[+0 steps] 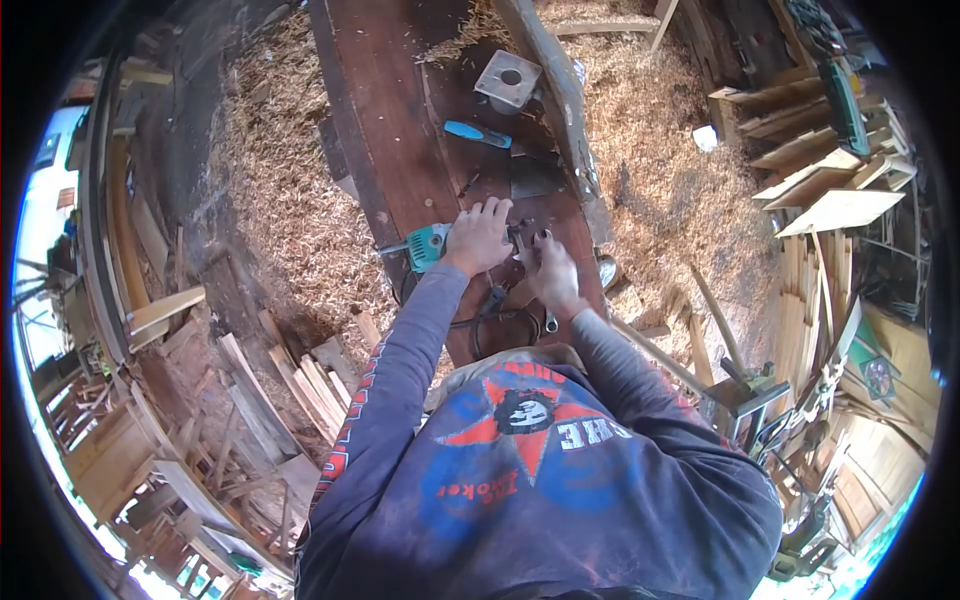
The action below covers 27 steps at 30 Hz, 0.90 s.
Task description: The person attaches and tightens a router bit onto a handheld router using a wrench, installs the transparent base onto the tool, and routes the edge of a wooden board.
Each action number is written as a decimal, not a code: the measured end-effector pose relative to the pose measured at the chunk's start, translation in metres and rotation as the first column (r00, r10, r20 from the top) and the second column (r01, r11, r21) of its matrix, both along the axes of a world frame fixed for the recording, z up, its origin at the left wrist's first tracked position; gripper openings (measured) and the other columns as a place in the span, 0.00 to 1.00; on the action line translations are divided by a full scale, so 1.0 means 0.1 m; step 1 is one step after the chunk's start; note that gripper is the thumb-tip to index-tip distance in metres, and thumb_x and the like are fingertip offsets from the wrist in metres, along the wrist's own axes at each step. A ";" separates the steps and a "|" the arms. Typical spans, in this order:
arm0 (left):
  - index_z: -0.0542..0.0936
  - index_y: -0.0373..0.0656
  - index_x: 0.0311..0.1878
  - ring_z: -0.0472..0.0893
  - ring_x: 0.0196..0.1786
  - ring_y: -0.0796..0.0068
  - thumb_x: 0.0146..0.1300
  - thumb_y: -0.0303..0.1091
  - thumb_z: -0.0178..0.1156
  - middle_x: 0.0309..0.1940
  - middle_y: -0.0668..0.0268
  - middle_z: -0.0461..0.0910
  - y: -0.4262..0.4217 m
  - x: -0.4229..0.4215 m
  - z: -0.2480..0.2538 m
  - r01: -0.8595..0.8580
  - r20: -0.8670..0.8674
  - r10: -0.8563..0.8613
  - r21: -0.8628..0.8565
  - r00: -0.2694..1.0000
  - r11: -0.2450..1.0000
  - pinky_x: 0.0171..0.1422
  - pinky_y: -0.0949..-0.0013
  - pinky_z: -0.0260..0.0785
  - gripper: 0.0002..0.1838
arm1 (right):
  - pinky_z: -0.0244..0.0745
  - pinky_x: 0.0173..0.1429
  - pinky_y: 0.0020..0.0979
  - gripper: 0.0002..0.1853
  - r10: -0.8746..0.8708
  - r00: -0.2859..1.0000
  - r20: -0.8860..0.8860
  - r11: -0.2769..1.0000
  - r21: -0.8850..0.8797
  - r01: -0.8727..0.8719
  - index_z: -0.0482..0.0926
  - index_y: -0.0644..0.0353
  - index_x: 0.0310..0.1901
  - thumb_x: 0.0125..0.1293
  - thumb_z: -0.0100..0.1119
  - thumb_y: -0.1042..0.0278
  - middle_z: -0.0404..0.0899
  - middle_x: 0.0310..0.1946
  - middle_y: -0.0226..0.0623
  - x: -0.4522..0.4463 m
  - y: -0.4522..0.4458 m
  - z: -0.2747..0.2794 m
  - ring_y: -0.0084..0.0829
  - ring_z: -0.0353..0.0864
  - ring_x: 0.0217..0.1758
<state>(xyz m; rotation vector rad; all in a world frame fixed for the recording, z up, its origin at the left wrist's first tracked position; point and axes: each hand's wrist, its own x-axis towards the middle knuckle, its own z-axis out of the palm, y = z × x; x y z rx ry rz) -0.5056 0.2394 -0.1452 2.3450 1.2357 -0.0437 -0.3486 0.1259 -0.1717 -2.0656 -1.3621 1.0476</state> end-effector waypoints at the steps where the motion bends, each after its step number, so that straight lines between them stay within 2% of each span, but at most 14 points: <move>1: 0.72 0.48 0.65 0.79 0.61 0.53 0.52 0.45 0.74 0.57 0.60 0.76 0.00 -0.01 -0.01 -0.006 0.008 0.006 0.005 1.000 1.000 0.62 0.49 0.73 0.37 | 0.81 0.48 0.51 0.16 0.098 0.935 0.342 0.953 0.239 -0.188 0.74 0.64 0.53 0.72 0.60 0.62 0.84 0.35 0.53 -0.09 -0.15 -0.06 0.54 0.86 0.38; 2: 0.70 0.47 0.67 0.79 0.61 0.53 0.52 0.45 0.75 0.57 0.59 0.76 0.00 -0.02 -0.03 -0.003 0.015 0.003 0.011 1.000 1.000 0.62 0.49 0.73 0.40 | 0.81 0.48 0.51 0.16 0.098 0.932 0.349 0.952 0.241 -0.191 0.74 0.64 0.53 0.72 0.60 0.62 0.84 0.35 0.53 -0.13 -0.18 -0.03 0.54 0.86 0.38; 4: 0.67 0.46 0.69 0.79 0.60 0.52 0.51 0.45 0.75 0.57 0.58 0.76 -0.02 -0.02 -0.04 0.012 0.031 -0.013 0.027 0.999 1.000 0.63 0.48 0.73 0.43 | 0.78 0.53 0.57 0.19 0.160 0.960 0.230 0.987 -0.031 -0.157 0.72 0.61 0.57 0.68 0.59 0.65 0.83 0.39 0.57 -0.19 -0.23 0.02 0.62 0.83 0.44; 7: 0.68 0.46 0.69 0.79 0.62 0.52 0.50 0.45 0.77 0.59 0.57 0.75 0.00 -0.01 0.00 0.017 0.022 -0.017 0.025 1.000 1.000 0.63 0.48 0.73 0.44 | 0.78 0.54 0.57 0.19 0.199 0.968 0.154 0.971 -0.164 -0.173 0.72 0.65 0.56 0.67 0.58 0.64 0.83 0.42 0.60 -0.12 -0.22 0.09 0.59 0.84 0.50; 8: 0.67 0.45 0.69 0.78 0.63 0.52 0.49 0.46 0.77 0.60 0.57 0.75 -0.01 -0.02 0.01 0.016 0.033 -0.016 0.007 0.999 1.000 0.65 0.48 0.72 0.45 | 0.78 0.54 0.57 0.19 0.193 0.968 0.162 0.974 -0.152 -0.169 0.72 0.65 0.56 0.67 0.58 0.64 0.83 0.42 0.60 -0.10 -0.23 0.11 0.59 0.84 0.50; 10: 0.67 0.45 0.70 0.77 0.64 0.52 0.49 0.46 0.78 0.61 0.57 0.74 -0.01 -0.05 0.03 0.014 0.044 -0.013 -0.005 0.999 1.000 0.67 0.48 0.71 0.46 | 0.78 0.54 0.57 0.19 0.297 0.942 0.155 0.944 -0.196 -0.265 0.73 0.65 0.54 0.66 0.58 0.63 0.83 0.44 0.62 -0.09 -0.32 0.09 0.60 0.85 0.48; 11: 0.67 0.45 0.71 0.76 0.66 0.51 0.49 0.46 0.78 0.62 0.57 0.74 0.00 -0.07 0.02 0.039 0.049 -0.039 0.003 0.998 0.999 0.69 0.47 0.69 0.46 | 0.78 0.54 0.57 0.19 0.296 0.942 0.158 0.945 -0.192 -0.265 0.73 0.65 0.54 0.66 0.58 0.63 0.83 0.44 0.62 -0.09 -0.37 0.07 0.60 0.85 0.48; 13: 0.67 0.45 0.71 0.75 0.67 0.51 0.49 0.46 0.78 0.63 0.57 0.74 -0.01 -0.10 0.05 0.067 0.053 -0.067 0.010 0.996 0.998 0.71 0.47 0.67 0.47 | 0.76 0.49 0.58 0.15 0.137 0.964 0.226 0.986 0.059 -0.154 0.77 0.63 0.49 0.68 0.59 0.61 0.85 0.39 0.61 -0.11 -0.45 0.06 0.62 0.85 0.42; 15: 0.67 0.45 0.71 0.73 0.69 0.51 0.50 0.46 0.77 0.64 0.57 0.73 -0.01 -0.11 0.09 0.076 0.062 -0.074 -0.024 0.995 0.997 0.75 0.46 0.63 0.46 | 0.76 0.47 0.58 0.14 0.091 0.979 0.184 0.995 0.021 -0.096 0.78 0.62 0.49 0.69 0.58 0.62 0.85 0.36 0.59 -0.10 -0.39 0.12 0.62 0.84 0.39; 17: 0.68 0.45 0.71 0.74 0.68 0.51 0.50 0.47 0.77 0.64 0.57 0.74 -0.01 -0.10 0.05 0.089 0.061 -0.088 -0.014 0.994 0.996 0.72 0.47 0.65 0.45 | 0.76 0.45 0.58 0.13 0.021 0.989 0.145 1.000 -0.020 -0.018 0.78 0.61 0.49 0.69 0.57 0.62 0.85 0.33 0.58 -0.09 -0.31 0.28 0.62 0.84 0.37; 19: 0.69 0.45 0.70 0.74 0.68 0.51 0.50 0.47 0.77 0.63 0.57 0.74 0.01 -0.07 0.04 0.109 0.064 -0.109 0.003 0.992 0.994 0.69 0.47 0.67 0.44 | 0.77 0.43 0.58 0.11 0.153 0.973 0.173 0.983 0.077 -0.168 0.77 0.61 0.47 0.71 0.55 0.62 0.84 0.30 0.58 -0.12 -0.21 0.41 0.62 0.84 0.35; 20: 0.69 0.45 0.70 0.74 0.68 0.52 0.51 0.46 0.77 0.64 0.57 0.74 0.02 -0.07 0.03 0.097 0.063 -0.095 -0.020 0.993 0.995 0.71 0.48 0.66 0.44 | 0.77 0.43 0.58 0.10 0.200 0.956 0.214 0.977 0.028 -0.210 0.75 0.61 0.43 0.72 0.54 0.62 0.84 0.30 0.58 -0.13 -0.15 0.49 0.61 0.85 0.36; 22: 0.69 0.45 0.70 0.73 0.69 0.52 0.51 0.46 0.76 0.65 0.57 0.74 0.03 -0.06 0.07 0.095 0.057 -0.093 -0.039 0.994 0.995 0.73 0.48 0.65 0.43 | 0.77 0.43 0.58 0.11 0.186 0.958 0.217 0.979 0.042 -0.200 0.75 0.61 0.42 0.72 0.54 0.61 0.84 0.30 0.58 -0.19 -0.09 0.46 0.61 0.84 0.36; 27: 0.71 0.46 0.67 0.74 0.68 0.53 0.52 0.44 0.77 0.63 0.59 0.74 0.02 -0.07 0.10 0.056 0.099 -0.049 -0.070 0.994 0.996 0.69 0.50 0.68 0.40 | 0.77 0.41 0.59 0.10 0.143 0.966 0.217 0.984 0.076 -0.163 0.75 0.61 0.39 0.70 0.57 0.63 0.83 0.31 0.57 -0.18 0.08 0.69 0.61 0.84 0.35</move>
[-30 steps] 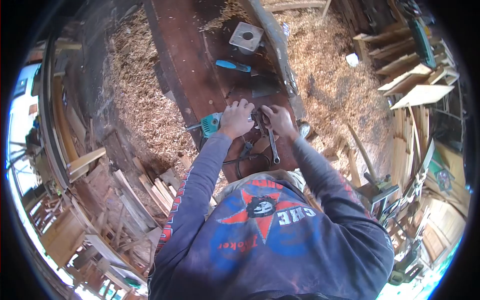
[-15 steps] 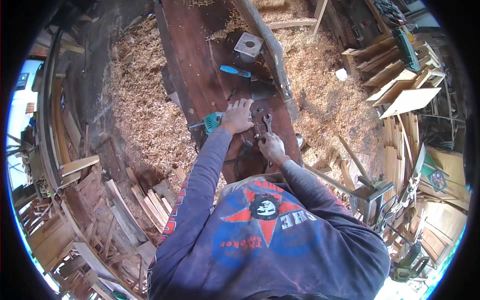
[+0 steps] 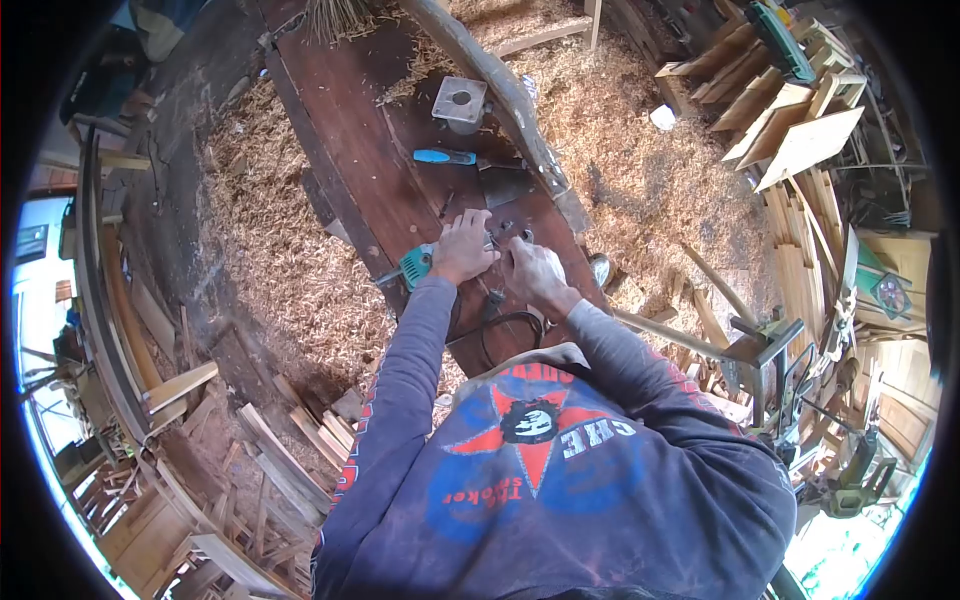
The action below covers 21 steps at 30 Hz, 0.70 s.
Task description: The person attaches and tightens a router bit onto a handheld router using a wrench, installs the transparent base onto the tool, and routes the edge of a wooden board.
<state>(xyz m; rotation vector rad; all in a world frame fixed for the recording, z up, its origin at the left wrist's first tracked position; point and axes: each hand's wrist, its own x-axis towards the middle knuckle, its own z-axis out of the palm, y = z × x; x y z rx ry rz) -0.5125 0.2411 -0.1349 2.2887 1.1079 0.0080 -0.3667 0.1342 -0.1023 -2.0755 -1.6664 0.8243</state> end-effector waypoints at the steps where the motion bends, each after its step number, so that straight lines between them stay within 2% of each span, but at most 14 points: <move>1: 0.71 0.46 0.67 0.74 0.68 0.53 0.52 0.44 0.77 0.63 0.59 0.74 0.00 -0.01 -0.02 0.002 0.000 -0.002 -0.002 1.000 1.000 0.69 0.50 0.68 0.40 | 0.77 0.41 0.57 0.09 0.009 1.000 -0.020 0.997 0.079 -0.008 0.76 0.63 0.38 0.69 0.57 0.64 0.83 0.29 0.57 0.03 0.05 -0.03 0.60 0.84 0.36; 4: 0.71 0.47 0.66 0.74 0.67 0.54 0.52 0.44 0.77 0.62 0.60 0.74 0.01 0.01 -0.07 0.003 0.013 -0.003 0.002 1.000 1.000 0.68 0.50 0.68 0.39 | 0.78 0.42 0.55 0.11 0.038 0.998 -0.042 0.997 0.064 -0.035 0.77 0.64 0.37 0.69 0.57 0.64 0.82 0.28 0.57 0.10 0.28 0.04 0.59 0.84 0.36; 5: 0.71 0.47 0.65 0.75 0.67 0.54 0.52 0.44 0.77 0.62 0.60 0.75 0.01 0.01 -0.08 -0.001 0.024 0.001 0.003 1.000 1.000 0.68 0.50 0.68 0.39 | 0.78 0.44 0.55 0.11 0.074 0.997 -0.011 0.997 -0.006 -0.074 0.79 0.66 0.36 0.68 0.57 0.64 0.83 0.30 0.59 0.13 0.33 0.10 0.59 0.85 0.37; 7: 0.72 0.47 0.64 0.75 0.67 0.54 0.52 0.44 0.77 0.61 0.60 0.75 0.00 -0.02 -0.08 -0.016 0.029 0.016 0.004 0.999 1.000 0.68 0.50 0.68 0.38 | 0.78 0.44 0.55 0.11 0.073 0.997 -0.014 0.997 0.020 -0.072 0.80 0.66 0.35 0.67 0.56 0.65 0.83 0.30 0.59 0.17 0.38 0.16 0.59 0.85 0.37; 8: 0.72 0.47 0.63 0.76 0.65 0.54 0.51 0.41 0.75 0.60 0.60 0.76 0.00 -0.02 -0.08 -0.023 0.046 0.023 0.004 0.999 1.000 0.68 0.50 0.69 0.36 | 0.78 0.44 0.55 0.12 0.068 0.998 -0.015 0.996 0.051 -0.067 0.81 0.66 0.35 0.67 0.56 0.65 0.83 0.30 0.60 0.17 0.41 0.17 0.60 0.85 0.37; 9: 0.73 0.47 0.62 0.76 0.64 0.54 0.51 0.38 0.73 0.58 0.60 0.76 0.00 -0.01 -0.07 -0.029 0.063 0.028 0.006 0.998 1.000 0.67 0.50 0.70 0.34 | 0.78 0.45 0.55 0.12 0.045 0.999 -0.005 0.999 -0.010 -0.045 0.82 0.66 0.33 0.67 0.55 0.65 0.83 0.30 0.60 0.18 0.49 0.20 0.60 0.84 0.36; 13: 0.73 0.47 0.60 0.76 0.63 0.53 0.49 0.37 0.74 0.57 0.60 0.76 0.00 -0.01 -0.04 -0.013 0.063 0.012 0.018 0.998 1.000 0.66 0.50 0.70 0.33 | 0.80 0.48 0.54 0.14 0.148 0.989 -0.016 0.988 -0.045 -0.149 0.83 0.67 0.36 0.69 0.54 0.64 0.84 0.33 0.61 0.22 0.64 0.30 0.59 0.85 0.39; 15: 0.73 0.47 0.61 0.77 0.63 0.53 0.48 0.37 0.75 0.56 0.60 0.76 0.00 -0.02 -0.04 -0.011 0.087 0.009 0.020 0.996 1.000 0.65 0.50 0.70 0.35 | 0.81 0.46 0.53 0.14 0.142 0.990 0.004 0.990 0.022 -0.142 0.83 0.66 0.31 0.67 0.54 0.64 0.84 0.31 0.61 0.20 0.69 0.27 0.60 0.85 0.37; 19: 0.73 0.46 0.61 0.77 0.62 0.52 0.49 0.39 0.75 0.56 0.58 0.76 0.03 -0.04 -0.11 0.016 0.055 -0.018 0.028 0.998 0.999 0.65 0.51 0.70 0.34 | 0.79 0.43 0.55 0.12 0.096 0.995 -0.002 0.995 0.029 -0.096 0.82 0.65 0.30 0.61 0.57 0.64 0.82 0.27 0.60 0.11 0.78 0.23 0.60 0.84 0.34; 21: 0.73 0.44 0.63 0.76 0.63 0.50 0.50 0.40 0.74 0.57 0.56 0.76 0.04 -0.07 -0.20 0.025 0.133 -0.035 0.069 0.990 0.997 0.67 0.54 0.70 0.36 | 0.79 0.40 0.54 0.12 0.298 0.954 -0.014 0.929 0.234 -0.287 0.83 0.66 0.26 0.58 0.57 0.65 0.81 0.25 0.59 0.08 0.79 0.30 0.59 0.84 0.31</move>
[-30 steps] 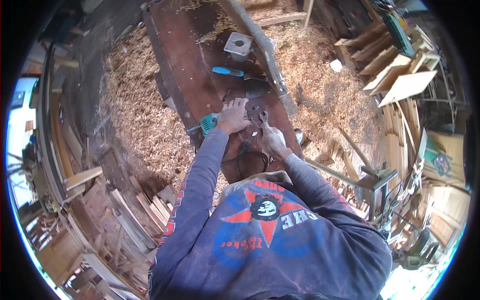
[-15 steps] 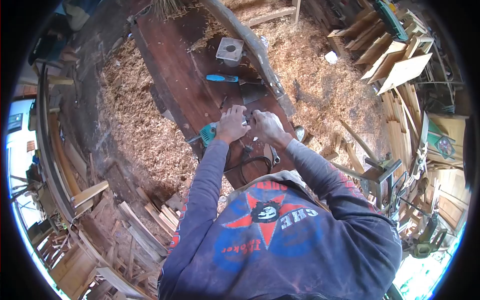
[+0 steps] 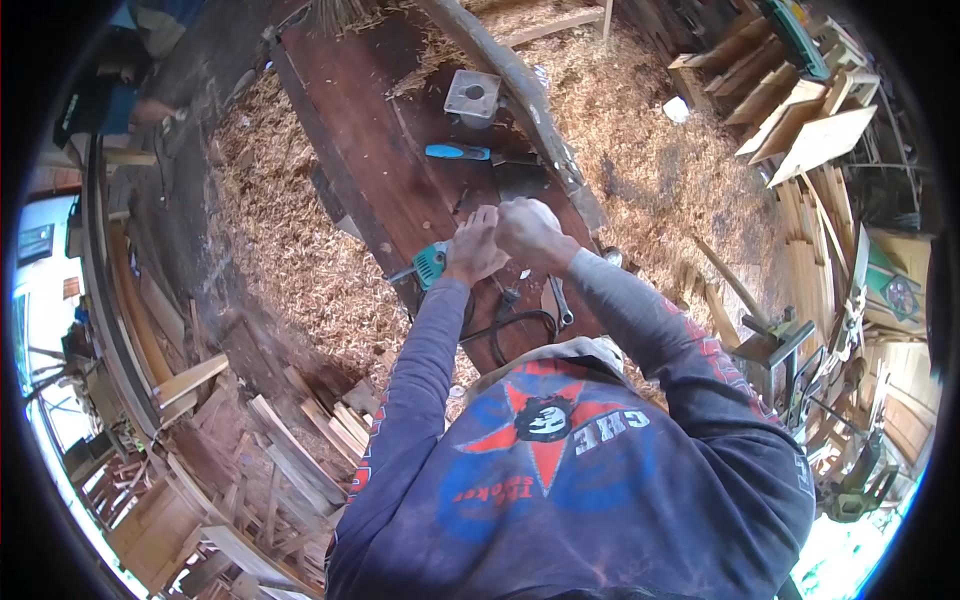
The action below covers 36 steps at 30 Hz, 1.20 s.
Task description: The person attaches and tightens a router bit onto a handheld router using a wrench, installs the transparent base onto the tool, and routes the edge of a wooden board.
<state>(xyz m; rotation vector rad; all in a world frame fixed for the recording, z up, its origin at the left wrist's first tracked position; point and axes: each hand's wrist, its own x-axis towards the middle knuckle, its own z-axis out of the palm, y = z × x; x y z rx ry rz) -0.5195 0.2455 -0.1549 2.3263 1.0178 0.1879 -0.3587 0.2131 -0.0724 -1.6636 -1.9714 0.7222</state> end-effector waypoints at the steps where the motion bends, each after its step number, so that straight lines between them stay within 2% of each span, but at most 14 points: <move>1: 0.73 0.44 0.63 0.76 0.63 0.50 0.50 0.40 0.74 0.57 0.56 0.76 0.00 0.00 -0.01 0.016 0.000 -0.016 0.002 1.000 1.000 0.67 0.54 0.70 0.36 | 0.79 0.40 0.54 0.12 -0.016 1.000 0.000 1.000 0.002 0.016 0.83 0.66 0.26 0.58 0.57 0.65 0.81 0.25 0.59 -0.03 0.01 0.05 0.59 0.84 0.31; 3: 0.72 0.43 0.66 0.76 0.63 0.50 0.50 0.42 0.73 0.59 0.55 0.75 -0.02 -0.01 -0.03 -0.042 0.055 0.044 -0.034 0.998 0.999 0.69 0.54 0.69 0.39 | 0.80 0.38 0.52 0.12 -0.022 0.998 0.051 0.989 -0.147 0.029 0.83 0.67 0.23 0.55 0.57 0.66 0.81 0.23 0.59 -0.08 0.04 0.10 0.58 0.85 0.29; 8: 0.75 0.45 0.61 0.79 0.59 0.48 0.52 0.37 0.73 0.54 0.55 0.77 -0.08 -0.03 -0.09 -0.116 0.181 0.122 -0.042 0.976 0.992 0.63 0.50 0.74 0.32 | 0.82 0.38 0.47 0.13 0.175 0.973 0.150 0.984 -0.035 -0.172 0.85 0.68 0.23 0.55 0.58 0.66 0.82 0.21 0.56 0.06 0.18 -0.05 0.53 0.87 0.28; 10: 0.77 0.45 0.60 0.80 0.58 0.48 0.55 0.37 0.72 0.53 0.55 0.79 -0.05 0.01 -0.18 -0.160 0.223 0.181 -0.106 0.958 0.981 0.62 0.51 0.75 0.28 | 0.81 0.37 0.46 0.14 0.069 0.994 -0.087 0.794 -0.598 -0.108 0.85 0.69 0.30 0.58 0.59 0.64 0.85 0.24 0.52 0.17 0.33 -0.12 0.47 0.88 0.29; 12: 0.80 0.45 0.57 0.85 0.53 0.50 0.61 0.36 0.70 0.49 0.56 0.84 -0.04 0.00 -0.34 -0.246 0.320 0.307 -0.216 0.896 0.945 0.56 0.53 0.77 0.21 | 0.81 0.36 0.45 0.14 0.008 0.983 -0.183 0.821 -0.560 -0.111 0.84 0.69 0.36 0.60 0.59 0.63 0.85 0.25 0.50 0.40 0.27 -0.22 0.45 0.88 0.29; 15: 0.81 0.46 0.56 0.88 0.48 0.55 0.65 0.34 0.68 0.44 0.57 0.87 -0.04 0.07 -0.17 -0.273 0.344 0.427 -0.413 0.837 0.869 0.53 0.57 0.78 0.17 | 0.80 0.32 0.43 0.19 -0.042 0.999 0.003 0.952 -0.302 0.041 0.77 0.66 0.49 0.68 0.62 0.57 0.82 0.29 0.48 0.69 -0.32 0.02 0.46 0.85 0.31; 16: 0.80 0.44 0.57 0.88 0.47 0.65 0.64 0.30 0.67 0.42 0.60 0.88 -0.06 0.13 0.04 -0.287 0.343 0.471 -0.467 0.813 0.836 0.52 0.63 0.78 0.17 | 0.80 0.33 0.44 0.20 -0.094 0.993 0.066 0.959 -0.261 0.108 0.77 0.66 0.47 0.67 0.63 0.54 0.82 0.29 0.49 0.73 -0.68 -0.39 0.48 0.85 0.31; 18: 0.79 0.41 0.57 0.86 0.46 0.71 0.65 0.28 0.66 0.41 0.62 0.87 -0.01 0.15 0.00 -0.278 0.347 0.489 -0.507 0.800 0.816 0.52 0.67 0.77 0.18 | 0.80 0.35 0.48 0.22 -0.216 0.973 0.084 0.955 -0.189 0.229 0.76 0.65 0.42 0.66 0.66 0.50 0.82 0.29 0.52 0.74 -1.46 -1.04 0.52 0.85 0.31; 19: 0.78 0.38 0.58 0.85 0.45 0.76 0.66 0.26 0.66 0.41 0.65 0.86 0.04 0.16 -0.04 -0.264 0.361 0.506 -0.543 0.784 0.797 0.53 0.71 0.77 0.18 | 0.79 0.37 0.53 0.22 -0.145 0.982 0.121 0.941 -0.290 0.174 0.75 0.64 0.39 0.65 0.67 0.50 0.83 0.28 0.54 0.63 -1.74 -0.88 0.56 0.85 0.31; 23: 0.72 0.31 0.64 0.85 0.46 0.75 0.66 0.24 0.65 0.42 0.61 0.86 0.18 0.16 -0.15 -0.241 0.367 0.505 -0.569 0.781 0.786 0.51 0.72 0.77 0.24 | 0.79 0.45 0.55 0.18 -0.359 0.932 0.043 0.781 -0.534 0.325 0.74 0.68 0.43 0.67 0.62 0.58 0.83 0.32 0.62 0.21 -2.07 -0.96 0.61 0.85 0.40; 26: 0.67 0.29 0.68 0.85 0.46 0.74 0.65 0.24 0.65 0.44 0.58 0.86 0.23 0.15 -0.16 -0.238 0.328 0.528 -0.627 0.784 0.742 0.50 0.72 0.77 0.30 | 0.79 0.46 0.54 0.15 -0.442 0.896 0.037 0.757 -0.522 0.394 0.74 0.66 0.44 0.68 0.61 0.60 0.84 0.34 0.61 0.27 -2.06 -1.06 0.60 0.85 0.42; 29: 0.65 0.32 0.71 0.84 0.46 0.75 0.65 0.23 0.65 0.44 0.59 0.86 0.22 0.20 -0.08 -0.231 0.330 0.558 -0.666 0.761 0.709 0.50 0.72 0.77 0.32 | 0.77 0.47 0.54 0.11 -0.219 0.976 0.000 0.860 -0.473 0.193 0.74 0.63 0.45 0.69 0.57 0.65 0.84 0.34 0.56 0.44 -2.10 -0.92 0.60 0.84 0.42; 33: 0.66 0.38 0.73 0.83 0.45 0.77 0.64 0.23 0.65 0.44 0.60 0.86 0.18 0.23 -0.01 -0.275 0.379 0.541 -0.566 0.751 0.777 0.50 0.72 0.76 0.33 | 0.76 0.46 0.55 0.08 -0.255 0.965 -0.052 0.903 -0.370 0.219 0.73 0.61 0.45 0.69 0.54 0.67 0.83 0.33 0.53 0.46 -2.16 -0.62 0.60 0.83 0.40; 36: 0.69 0.38 0.71 0.82 0.44 0.78 0.64 0.23 0.65 0.43 0.61 0.86 0.23 0.24 -0.05 -0.253 0.397 0.619 -0.665 0.678 0.703 0.50 0.72 0.76 0.31 | 0.77 0.44 0.56 0.11 -0.193 0.978 -0.080 0.917 -0.369 0.151 0.75 0.61 0.44 0.71 0.53 0.62 0.83 0.37 0.55 0.43 -2.07 -0.56 0.58 0.85 0.39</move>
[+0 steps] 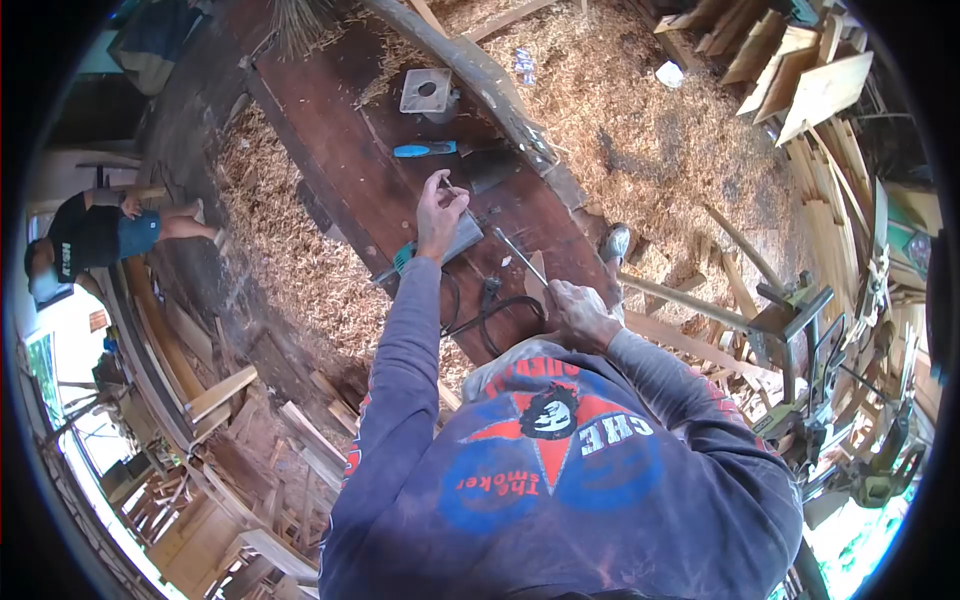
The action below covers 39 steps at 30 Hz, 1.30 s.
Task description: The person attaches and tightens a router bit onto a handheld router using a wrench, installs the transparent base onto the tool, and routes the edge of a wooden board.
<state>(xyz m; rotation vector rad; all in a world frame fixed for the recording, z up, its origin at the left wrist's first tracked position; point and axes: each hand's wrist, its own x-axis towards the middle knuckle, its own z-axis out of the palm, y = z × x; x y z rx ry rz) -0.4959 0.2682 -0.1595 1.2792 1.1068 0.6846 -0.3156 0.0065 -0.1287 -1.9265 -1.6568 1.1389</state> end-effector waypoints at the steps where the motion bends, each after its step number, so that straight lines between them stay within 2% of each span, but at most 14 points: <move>1: 0.69 0.38 0.71 0.82 0.44 0.78 0.64 0.23 0.65 0.43 0.61 0.86 0.01 0.00 -0.02 -0.012 0.004 0.012 0.005 1.000 1.000 0.50 0.72 0.76 0.31 | 0.77 0.44 0.56 0.11 0.012 1.000 0.004 1.000 0.005 -0.012 0.75 0.61 0.44 0.71 0.53 0.62 0.83 0.37 0.55 -0.02 0.03 -0.04 0.58 0.85 0.39; 3: 0.72 0.39 0.68 0.82 0.43 0.77 0.62 0.23 0.65 0.40 0.64 0.84 0.02 0.01 -0.05 -0.046 0.025 0.046 -0.004 0.999 0.999 0.50 0.71 0.76 0.29 | 0.78 0.41 0.56 0.12 0.042 0.992 0.116 0.999 -0.017 -0.041 0.74 0.61 0.46 0.71 0.54 0.61 0.83 0.36 0.53 -0.09 0.15 -0.07 0.56 0.86 0.38; 9: 0.75 0.41 0.66 0.82 0.40 0.78 0.61 0.25 0.66 0.37 0.65 0.84 0.04 -0.01 -0.13 -0.096 -0.018 0.097 0.038 0.995 0.995 0.47 0.71 0.76 0.28 | 0.80 0.40 0.54 0.13 0.127 0.974 0.188 0.991 0.028 -0.134 0.73 0.62 0.48 0.69 0.55 0.61 0.84 0.37 0.49 -0.17 0.19 0.01 0.52 0.87 0.37; 10: 0.75 0.40 0.66 0.83 0.40 0.77 0.60 0.25 0.66 0.37 0.65 0.84 0.04 -0.01 -0.15 -0.090 -0.022 0.091 0.052 0.996 0.995 0.47 0.71 0.76 0.28 | 0.76 0.42 0.52 0.07 0.101 0.982 0.161 0.994 0.014 -0.105 0.74 0.56 0.44 0.71 0.53 0.64 0.82 0.38 0.45 -0.16 0.16 0.03 0.52 0.85 0.40; 13: 0.76 0.41 0.66 0.83 0.39 0.76 0.59 0.27 0.67 0.37 0.63 0.84 0.04 -0.03 -0.17 -0.089 -0.038 0.093 0.097 0.995 0.991 0.47 0.70 0.76 0.28 | 0.76 0.41 0.52 0.06 0.107 0.980 0.169 0.991 0.059 -0.119 0.74 0.56 0.43 0.71 0.54 0.64 0.82 0.36 0.45 -0.17 0.16 0.08 0.52 0.84 0.38; 19: 0.75 0.41 0.66 0.83 0.42 0.77 0.60 0.25 0.67 0.36 0.64 0.84 0.00 -0.04 -0.08 -0.086 -0.036 0.087 0.031 0.996 0.996 0.50 0.70 0.76 0.28 | 0.79 0.39 0.53 0.11 0.010 0.977 0.211 1.000 -0.008 -0.008 0.76 0.61 0.40 0.72 0.52 0.62 0.84 0.33 0.48 -0.24 0.33 0.37 0.53 0.86 0.35; 23: 0.75 0.42 0.66 0.85 0.43 0.75 0.61 0.26 0.66 0.38 0.62 0.85 -0.02 -0.03 -0.03 -0.059 -0.110 0.071 0.109 0.991 0.992 0.51 0.67 0.77 0.28 | 0.79 0.40 0.54 0.11 0.037 0.979 0.200 0.998 0.036 -0.045 0.76 0.62 0.39 0.71 0.52 0.63 0.85 0.33 0.50 -0.24 0.47 0.52 0.54 0.86 0.36; 25: 0.75 0.42 0.66 0.85 0.43 0.74 0.62 0.27 0.66 0.39 0.62 0.86 -0.03 -0.04 -0.03 -0.061 -0.112 0.073 0.109 0.991 0.992 0.51 0.66 0.77 0.28 | 0.76 0.36 0.54 0.09 0.017 0.977 0.211 0.986 0.157 -0.051 0.76 0.60 0.36 0.71 0.56 0.64 0.82 0.28 0.53 -0.28 0.58 0.60 0.55 0.84 0.32; 28: 0.75 0.43 0.66 0.86 0.43 0.73 0.62 0.28 0.66 0.39 0.60 0.86 -0.06 -0.06 0.03 -0.073 -0.063 0.081 0.124 0.995 0.990 0.51 0.65 0.77 0.27 | 0.76 0.35 0.54 0.09 0.056 0.968 0.247 0.993 0.088 -0.080 0.77 0.62 0.33 0.68 0.56 0.66 0.82 0.26 0.53 -0.34 0.72 0.80 0.55 0.84 0.31; 31: 0.75 0.43 0.65 0.86 0.42 0.69 0.62 0.29 0.66 0.38 0.59 0.86 -0.16 -0.09 0.10 -0.017 -0.131 0.051 0.247 0.990 0.969 0.50 0.64 0.77 0.26 | 0.76 0.34 0.53 0.10 0.059 0.932 0.358 0.982 0.149 -0.119 0.78 0.61 0.28 0.65 0.57 0.67 0.81 0.24 0.53 -0.36 0.86 0.74 0.55 0.83 0.29; 34: 0.77 0.45 0.64 0.85 0.44 0.64 0.63 0.30 0.67 0.37 0.60 0.85 -0.25 -0.12 0.12 0.030 -0.147 0.031 0.398 0.989 0.917 0.54 0.60 0.74 0.25 | 0.76 0.33 0.53 0.10 0.130 0.915 0.381 0.957 0.194 -0.217 0.77 0.61 0.26 0.63 0.58 0.67 0.80 0.22 0.54 -0.29 1.14 0.94 0.56 0.83 0.28; 35: 0.78 0.47 0.63 0.83 0.46 0.63 0.64 0.30 0.66 0.38 0.62 0.84 -0.31 -0.13 0.11 0.045 -0.230 0.083 0.503 0.970 0.863 0.58 0.58 0.71 0.23 | 0.76 0.33 0.53 0.10 0.131 0.914 0.384 0.957 0.193 -0.219 0.77 0.61 0.26 0.63 0.58 0.67 0.80 0.22 0.54 -0.27 1.26 0.90 0.56 0.83 0.28; 36: 0.79 0.50 0.62 0.82 0.48 0.61 0.65 0.31 0.65 0.39 0.63 0.83 -0.36 -0.12 0.10 0.071 -0.305 0.144 0.598 0.941 0.798 0.61 0.56 0.69 0.21 | 0.76 0.33 0.53 0.09 0.076 0.919 0.386 0.961 0.217 -0.170 0.78 0.62 0.26 0.63 0.58 0.67 0.80 0.23 0.55 -0.25 1.39 0.83 0.56 0.83 0.28; 39: 0.81 0.49 0.57 0.81 0.49 0.60 0.64 0.29 0.66 0.39 0.65 0.84 -0.53 -0.06 0.08 0.013 -0.230 0.175 0.638 0.957 0.770 0.63 0.56 0.65 0.18 | 0.77 0.36 0.53 0.09 -0.021 0.946 0.324 0.951 0.299 -0.081 0.79 0.63 0.28 0.62 0.59 0.67 0.81 0.23 0.55 -0.19 1.89 0.97 0.56 0.84 0.30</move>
